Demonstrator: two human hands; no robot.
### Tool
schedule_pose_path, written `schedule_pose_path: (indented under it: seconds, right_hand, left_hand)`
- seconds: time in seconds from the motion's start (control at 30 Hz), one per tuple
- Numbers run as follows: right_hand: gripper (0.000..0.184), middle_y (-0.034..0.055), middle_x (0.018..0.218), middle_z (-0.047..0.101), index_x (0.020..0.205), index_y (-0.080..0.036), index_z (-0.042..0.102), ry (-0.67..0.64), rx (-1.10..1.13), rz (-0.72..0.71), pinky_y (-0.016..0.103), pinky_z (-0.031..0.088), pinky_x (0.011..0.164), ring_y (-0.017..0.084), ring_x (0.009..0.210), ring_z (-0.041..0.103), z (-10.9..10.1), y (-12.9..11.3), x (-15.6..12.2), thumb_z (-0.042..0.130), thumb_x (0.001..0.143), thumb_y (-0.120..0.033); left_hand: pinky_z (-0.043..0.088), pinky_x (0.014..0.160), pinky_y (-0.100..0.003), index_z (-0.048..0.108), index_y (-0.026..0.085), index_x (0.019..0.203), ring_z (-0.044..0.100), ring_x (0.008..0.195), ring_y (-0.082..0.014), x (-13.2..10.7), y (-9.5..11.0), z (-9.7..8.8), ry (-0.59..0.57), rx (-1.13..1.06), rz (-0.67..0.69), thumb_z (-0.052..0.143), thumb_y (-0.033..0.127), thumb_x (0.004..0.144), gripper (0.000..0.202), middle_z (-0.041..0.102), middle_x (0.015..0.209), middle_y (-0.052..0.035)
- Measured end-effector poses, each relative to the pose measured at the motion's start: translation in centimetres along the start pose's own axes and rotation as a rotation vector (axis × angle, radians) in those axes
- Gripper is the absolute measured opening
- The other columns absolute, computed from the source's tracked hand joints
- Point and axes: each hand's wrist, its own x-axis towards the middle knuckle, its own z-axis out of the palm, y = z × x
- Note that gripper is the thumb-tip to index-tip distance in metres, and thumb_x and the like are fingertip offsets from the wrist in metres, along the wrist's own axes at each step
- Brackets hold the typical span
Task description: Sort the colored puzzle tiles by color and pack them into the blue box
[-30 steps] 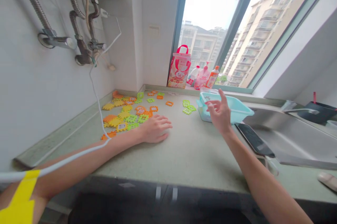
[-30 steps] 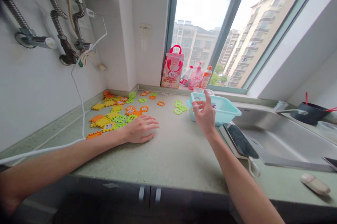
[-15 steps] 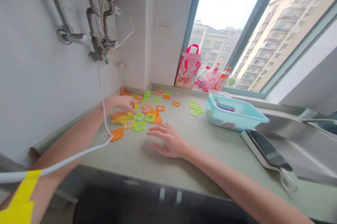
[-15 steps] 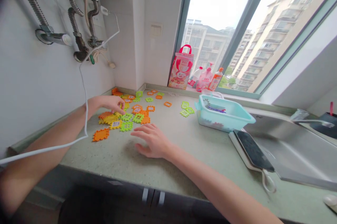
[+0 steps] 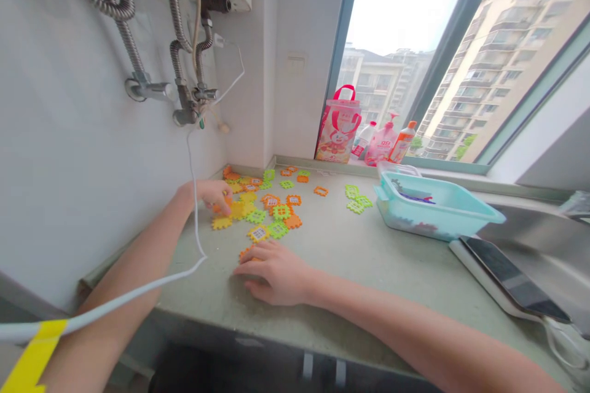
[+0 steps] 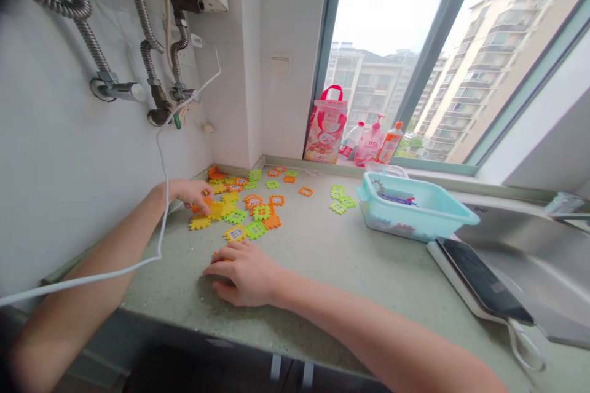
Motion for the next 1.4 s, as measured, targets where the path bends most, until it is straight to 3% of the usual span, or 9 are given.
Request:
schedule_pose_path:
  seconds: [0.17,0.3,0.53,0.73,0.87,0.97,1.17,1.27,1.4]
  right_hand:
    - [0.025,0.0055,0.112,0.073,0.112,-0.027,0.075,0.059,0.026,0.141,0.038,0.051,0.096,0.021,0.103,0.067,-4.1,2.0,-7.3,0.06,0.096,-0.015]
    - [0.025,0.0091,0.115,0.072,0.112,-0.025,0.076,0.153,-0.029,0.337,0.041,0.055,0.096,0.023,0.108,0.067,-6.4,5.3,-10.9,0.058,0.098,-0.015]
    - [0.025,0.01,0.121,0.071,0.116,-0.025,0.077,0.118,-0.06,0.372,0.044,0.055,0.102,0.025,0.113,0.067,-7.2,7.0,-11.4,0.059,0.099,-0.019]
    - [0.026,0.0096,0.123,0.071,0.116,-0.025,0.076,0.105,-0.047,0.385,0.045,0.054,0.104,0.025,0.116,0.066,-7.4,6.3,-11.4,0.06,0.097,-0.017]
    - [0.026,0.0093,0.121,0.071,0.115,-0.025,0.077,0.115,-0.032,0.396,0.045,0.054,0.104,0.025,0.115,0.066,-7.5,6.4,-11.4,0.061,0.097,-0.017]
    - [0.026,0.0095,0.123,0.071,0.115,-0.025,0.077,0.124,-0.012,0.403,0.045,0.053,0.105,0.025,0.116,0.066,-7.4,6.6,-11.4,0.06,0.097,-0.018]
    - [0.026,0.0094,0.124,0.071,0.115,-0.026,0.077,0.139,-0.003,0.391,0.045,0.053,0.106,0.025,0.116,0.066,-7.1,6.9,-11.6,0.061,0.097,-0.019]
    - [0.025,0.0096,0.122,0.071,0.115,-0.026,0.078,0.146,-0.005,0.388,0.045,0.053,0.104,0.024,0.115,0.066,-7.1,6.8,-11.6,0.061,0.097,-0.018]
    - [0.026,0.0097,0.121,0.071,0.114,-0.025,0.077,0.151,-0.003,0.378,0.045,0.054,0.103,0.024,0.114,0.066,-7.2,6.8,-11.6,0.061,0.096,-0.017]
  left_hand:
    - [0.04,0.059,-0.028,0.066,0.017,0.076,0.059,0.068,-0.021,0.4,-0.4,-0.5,0.068,0.12,0.081,0.073,0.047,0.058,0.036,0.067,0.07,-0.0041]
    - [0.04,0.06,-0.029,0.07,0.018,0.072,0.061,0.07,-0.0221,0.9,0.6,-0.1,0.246,0.189,0.075,0.07,0.039,0.06,0.024,0.07,0.072,-0.0041]
    - [0.039,0.062,-0.029,0.077,0.02,0.08,0.061,0.067,-0.0201,1.5,2.3,0.6,0.656,0.134,0.183,0.066,0.024,0.065,0.019,0.069,0.069,-0.0012]
    - [0.046,0.071,-0.027,0.075,0.02,0.079,0.062,0.07,-0.0155,2.0,6.7,3.9,0.912,0.026,0.496,0.059,0.018,0.078,0.016,0.069,0.076,-0.0014]
    - [0.051,0.072,-0.027,0.075,0.02,0.098,0.065,0.069,-0.0142,1.6,9.8,6.5,0.854,-0.099,0.623,0.065,0.026,0.087,0.016,0.071,0.08,0.0004]
    - [0.053,0.076,-0.029,0.074,0.021,0.11,0.067,0.072,-0.0157,1.3,9.9,6.7,0.838,-0.031,0.599,0.067,0.035,0.092,0.024,0.073,0.085,-0.0001]
    - [0.045,0.111,-0.046,0.074,0.025,0.128,0.06,0.126,-0.0297,1.0,9.9,6.9,0.665,0.257,0.812,0.072,0.045,0.092,0.041,0.066,0.134,-0.0116]
    - [0.039,0.118,-0.049,0.076,0.027,0.123,0.053,0.136,-0.0314,0.5,10.8,7.5,0.52,0.249,0.908,0.079,0.041,0.086,0.04,0.061,0.145,-0.0107]
    - [0.042,0.113,-0.045,0.08,0.024,0.097,0.059,0.125,-0.0287,-0.3,11.4,7.3,0.468,0.111,1.014,0.084,0.044,0.08,0.026,0.069,0.128,-0.0102]
